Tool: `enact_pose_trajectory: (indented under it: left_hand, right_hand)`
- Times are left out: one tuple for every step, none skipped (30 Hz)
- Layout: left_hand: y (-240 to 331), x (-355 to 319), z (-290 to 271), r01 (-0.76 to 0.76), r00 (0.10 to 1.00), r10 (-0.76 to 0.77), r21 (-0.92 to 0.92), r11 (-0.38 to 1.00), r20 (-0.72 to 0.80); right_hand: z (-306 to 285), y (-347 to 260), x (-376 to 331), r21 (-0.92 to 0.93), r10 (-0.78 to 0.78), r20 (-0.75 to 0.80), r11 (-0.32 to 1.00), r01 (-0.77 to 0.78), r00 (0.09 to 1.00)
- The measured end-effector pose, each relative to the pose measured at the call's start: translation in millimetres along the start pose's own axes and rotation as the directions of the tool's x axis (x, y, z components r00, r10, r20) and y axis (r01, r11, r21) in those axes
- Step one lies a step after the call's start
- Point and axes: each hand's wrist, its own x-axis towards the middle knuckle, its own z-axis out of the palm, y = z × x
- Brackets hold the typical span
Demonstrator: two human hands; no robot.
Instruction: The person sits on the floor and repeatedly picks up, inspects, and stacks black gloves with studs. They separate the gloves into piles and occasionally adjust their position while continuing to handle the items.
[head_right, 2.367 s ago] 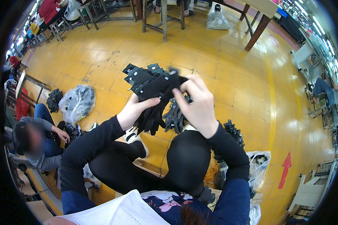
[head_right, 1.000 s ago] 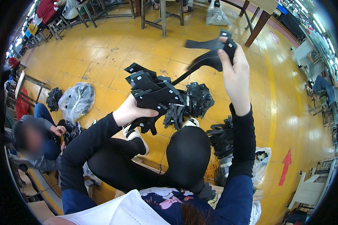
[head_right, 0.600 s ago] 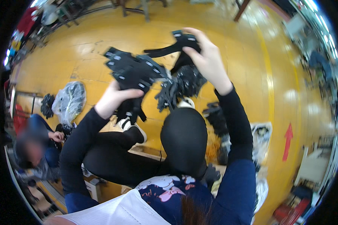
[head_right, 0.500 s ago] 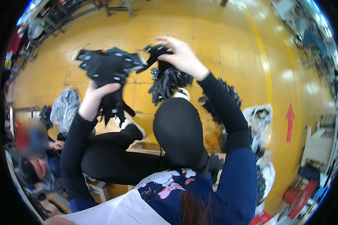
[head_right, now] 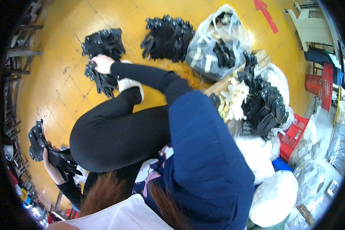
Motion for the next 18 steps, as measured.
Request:
enact_pose_trajectory:
  left_hand:
    - [4, 3, 1, 0.009, 1.000, -0.009, 0.007, 1.000, -0.016]
    - [7, 3, 0, 0.014, 1.000, -0.014, 0.030, 0.999, 0.000]
    - [9, 6, 0, 0.015, 1.000, -0.016, 0.046, 0.999, 0.021]
    - [9, 9, 0, 0.008, 0.999, -0.010, 0.049, 0.999, 0.047]
    - [12, 9, -7, 0.024, 0.998, -0.026, 0.027, 0.999, 0.053]
    - [14, 9, -9, 0.047, 0.994, -0.051, 0.037, 0.998, 0.100]
    - [13, 8, -9, 0.056, 0.992, -0.060, 0.033, 0.998, 0.113]
    - [13, 8, -6, 0.062, 0.989, -0.066, 0.031, 0.998, 0.135]
    - [11, 7, -6, 0.069, 0.988, -0.073, 0.032, 0.997, 0.137]
    - [11, 9, -3, 0.079, 0.985, -0.085, 0.040, 0.996, 0.153]
    - [9, 7, -1, 0.084, 0.983, -0.090, 0.048, 0.995, 0.160]
    - [7, 8, 0, 0.101, 0.978, -0.106, 0.037, 0.994, 0.180]
    - [5, 10, 3, 0.116, 0.970, -0.121, 0.035, 0.993, 0.210]
    - [6, 11, 6, 0.126, 0.963, -0.131, 0.039, 0.991, 0.234]
    - [7, 13, 10, 0.122, 0.948, -0.135, 0.064, 0.991, 0.289]
    - [5, 11, 13, 0.125, 0.958, -0.141, 0.081, 0.989, 0.249]
    - [2, 4, 18, 0.123, 0.969, -0.139, 0.089, 0.988, 0.205]
    - [1, 3, 27, 0.121, 0.976, -0.138, 0.107, 0.987, 0.171]
  right_hand:
    - [-25, 3, -18, 0.088, -0.025, 0.119, 0.996, 0.014, 0.993]
    - [-59, 2, -44, 0.180, -0.064, 0.231, 0.983, 0.022, 0.971]
    - [-93, -3, -77, 0.165, -0.023, 0.303, 0.986, -0.029, 0.953]
    - [-126, -4, -109, 0.139, 0.011, 0.370, 0.988, -0.067, 0.929]
    - [-144, 14, -140, 0.104, 0.016, 0.434, 0.992, -0.068, 0.901]
    - [-171, 7, -174, 0.111, 0.106, 0.456, 0.978, -0.175, 0.884]
    - [-194, -2, -209, 0.091, 0.197, 0.442, 0.961, -0.263, 0.875]
    - [-210, -7, -248, 0.107, 0.342, 0.432, 0.899, -0.424, 0.834]
    - [-222, -28, -282, 0.247, 0.422, 0.403, 0.804, -0.540, 0.812]
    - [-226, -45, -319, 0.221, 0.435, 0.380, 0.814, -0.537, 0.816]
    - [-225, -66, -349, 0.279, 0.431, 0.513, 0.734, -0.619, 0.742]
    - [-224, -89, -379, 0.296, 0.421, 0.634, 0.643, -0.707, 0.649]
    - [-212, -105, -410, 0.342, 0.497, 0.463, 0.663, -0.665, 0.734]
    - [-215, -115, -420, 0.403, 0.577, 0.438, 0.559, -0.724, 0.689]
    - [-217, -115, -432, 0.396, 0.594, 0.423, 0.558, -0.729, 0.684]
    - [-219, -114, -446, 0.388, 0.610, 0.409, 0.557, -0.735, 0.678]
    - [-221, -114, -458, 0.465, 0.679, 0.351, 0.472, -0.749, 0.645]
    - [-220, -108, -477, 0.321, 0.741, 0.223, 0.557, -0.766, 0.633]
